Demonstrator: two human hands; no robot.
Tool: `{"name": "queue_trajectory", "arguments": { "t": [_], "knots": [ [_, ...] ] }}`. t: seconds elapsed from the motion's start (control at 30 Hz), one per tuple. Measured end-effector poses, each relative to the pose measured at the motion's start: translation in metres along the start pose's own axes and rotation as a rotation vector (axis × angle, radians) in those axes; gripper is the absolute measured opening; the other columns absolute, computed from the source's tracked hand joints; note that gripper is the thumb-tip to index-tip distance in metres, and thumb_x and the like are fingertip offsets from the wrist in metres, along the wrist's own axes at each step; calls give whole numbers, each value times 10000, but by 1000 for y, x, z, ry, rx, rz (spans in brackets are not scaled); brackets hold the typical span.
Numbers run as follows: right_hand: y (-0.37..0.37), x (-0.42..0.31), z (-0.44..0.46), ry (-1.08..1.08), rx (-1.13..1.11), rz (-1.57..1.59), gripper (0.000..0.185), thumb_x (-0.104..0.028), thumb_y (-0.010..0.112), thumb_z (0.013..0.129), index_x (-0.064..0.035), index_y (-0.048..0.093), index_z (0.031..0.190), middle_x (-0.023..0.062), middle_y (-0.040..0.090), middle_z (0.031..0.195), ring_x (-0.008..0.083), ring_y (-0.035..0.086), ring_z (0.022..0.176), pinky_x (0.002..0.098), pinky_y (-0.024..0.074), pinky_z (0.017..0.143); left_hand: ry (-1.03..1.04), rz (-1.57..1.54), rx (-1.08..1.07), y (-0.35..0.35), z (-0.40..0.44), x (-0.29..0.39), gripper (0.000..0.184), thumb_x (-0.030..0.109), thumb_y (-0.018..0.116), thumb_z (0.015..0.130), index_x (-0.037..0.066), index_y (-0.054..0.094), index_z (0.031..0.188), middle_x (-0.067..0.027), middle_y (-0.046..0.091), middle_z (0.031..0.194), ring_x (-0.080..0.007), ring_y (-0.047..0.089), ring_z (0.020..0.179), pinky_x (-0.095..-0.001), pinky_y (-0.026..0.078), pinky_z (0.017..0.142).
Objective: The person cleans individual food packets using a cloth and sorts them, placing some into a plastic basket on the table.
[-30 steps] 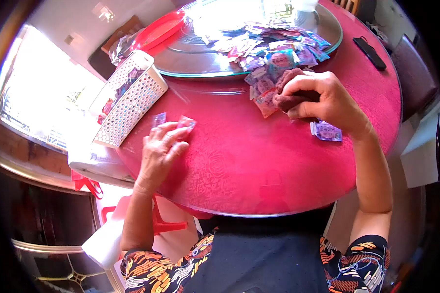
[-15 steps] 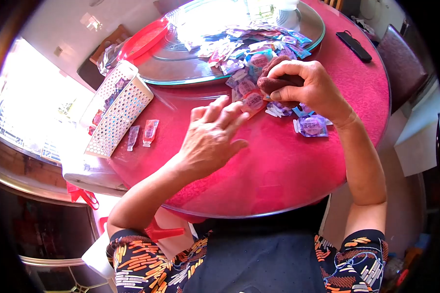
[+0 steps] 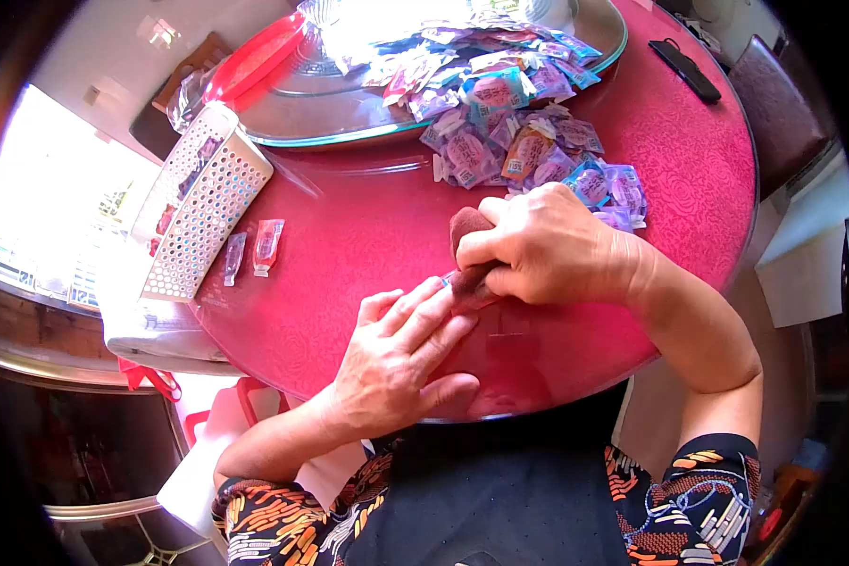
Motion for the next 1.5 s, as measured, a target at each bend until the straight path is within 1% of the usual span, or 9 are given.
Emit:
{"name": "queue_trajectory", "arguments": {
  "t": [0.2,0.3,0.37,0.6,0.7,0.83,1.0,1.27,1.5],
  "knots": [
    [-9,0,-2,95,58,-163,184,-153,802,744,-204,779,919,83,634,854,305,688,747,440,544,662,-7,13,48,7,-8,1,670,453,795,900,109,631,1451,-149,541,1574,-350,504,1457,-537,384,1147],
    [-8,6,3,-31,118,-132,195,-145,816,721,-216,780,899,71,592,844,297,662,772,424,530,672,-15,31,49,7,-7,2,700,445,799,881,102,621,1465,-144,544,1566,-348,504,1446,-537,389,1141],
    [-5,-1,3,-104,-13,130,237,-131,810,701,-228,774,914,65,551,832,299,649,805,424,518,687,-22,44,42,7,-7,2,718,441,799,871,96,615,1473,-139,551,1553,-351,505,1430,-533,394,1133],
    [-22,16,-7,69,-28,-120,181,-99,795,723,-177,775,885,73,582,835,303,652,811,437,512,698,-54,64,34,4,-4,3,736,453,790,860,86,620,1476,-120,574,1506,-368,518,1365,-515,411,1117],
    [-27,14,-1,-11,135,-123,146,-118,791,744,-194,794,868,73,630,846,294,681,804,439,539,702,-60,72,24,4,-4,4,737,460,790,856,80,629,1467,-115,575,1500,-367,518,1364,-514,414,1117],
    [-15,-3,-3,-138,-20,75,241,-77,815,669,-175,767,883,72,593,858,326,641,823,448,509,712,-68,48,24,4,-4,3,716,461,790,855,71,652,1439,-111,575,1500,-367,517,1365,-514,417,1115],
    [-25,10,-13,77,-120,-14,168,-105,792,706,-171,772,859,86,556,814,319,632,819,448,500,715,-66,47,48,5,-3,2,686,458,795,852,71,679,1407,-110,577,1492,-366,522,1360,-514,421,1113],
    [-14,-5,-7,-117,-124,124,213,-144,834,673,-189,767,870,66,536,798,304,629,793,438,487,670,-75,34,50,3,-2,3,657,443,798,861,79,687,1396,-106,578,1490,-366,527,1350,-515,425,1111],
    [-39,12,-15,79,-228,24,177,-78,768,711,-132,773,879,106,691,889,320,714,789,413,544,695,-44,45,92,6,-3,1,626,418,807,855,56,697,1354,-115,582,1473,-363,540,1322,-511,442,1072]
  ]
}}
Point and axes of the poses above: each hand's wrist, its own z-axis towards the middle knuckle, its own y-axis out of the palm, x = y × z, the point moved 2 cm from there along z, towards the middle knuckle
